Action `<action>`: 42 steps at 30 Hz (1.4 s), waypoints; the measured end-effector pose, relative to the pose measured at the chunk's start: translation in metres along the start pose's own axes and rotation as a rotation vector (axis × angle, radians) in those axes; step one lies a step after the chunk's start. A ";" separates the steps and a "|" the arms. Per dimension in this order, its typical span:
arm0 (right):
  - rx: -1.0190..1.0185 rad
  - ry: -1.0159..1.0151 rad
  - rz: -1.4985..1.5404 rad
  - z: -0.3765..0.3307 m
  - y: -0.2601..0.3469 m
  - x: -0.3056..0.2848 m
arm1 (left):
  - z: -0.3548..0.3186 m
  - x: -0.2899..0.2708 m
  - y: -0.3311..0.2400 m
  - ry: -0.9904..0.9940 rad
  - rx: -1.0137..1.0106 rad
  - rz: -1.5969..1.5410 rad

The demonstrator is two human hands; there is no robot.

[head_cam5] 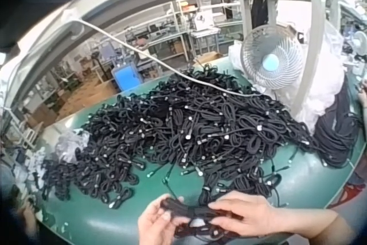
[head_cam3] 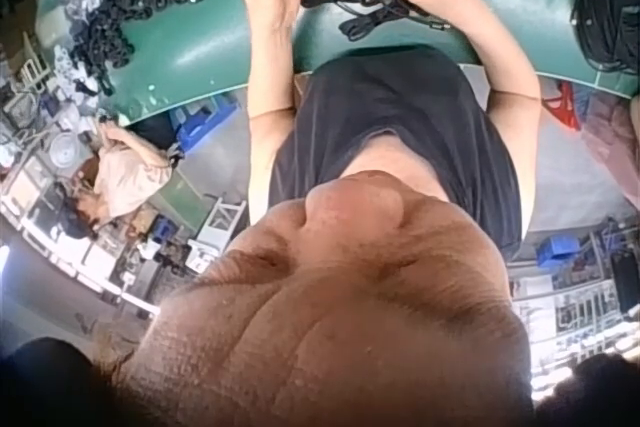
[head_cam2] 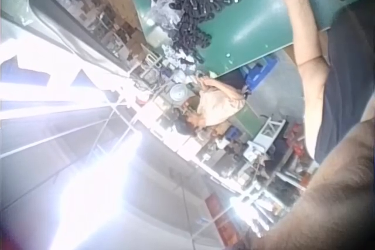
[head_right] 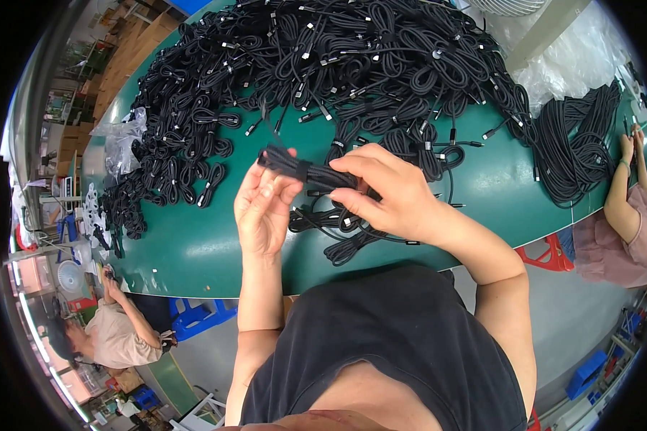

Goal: The person is bundling and tying together black electronic cables on a factory workbench.

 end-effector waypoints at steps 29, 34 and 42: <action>-0.176 0.057 -0.412 0.002 0.005 0.009 | -0.002 0.004 0.017 -0.071 0.012 0.135; -0.160 0.061 -0.471 0.003 0.008 0.013 | -0.014 0.008 0.036 0.014 -0.141 0.278; -0.127 0.003 -0.406 0.002 0.009 0.015 | -0.008 0.007 0.027 0.002 -0.063 0.098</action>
Point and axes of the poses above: each hand's wrist, its own z-axis towards the middle knuckle, its own x-axis out of the palm, y = z × x, the point moved 5 cm from there along z, towards the middle knuckle, and after that the axes turned 7 degrees about x, right-handed, at the moved point
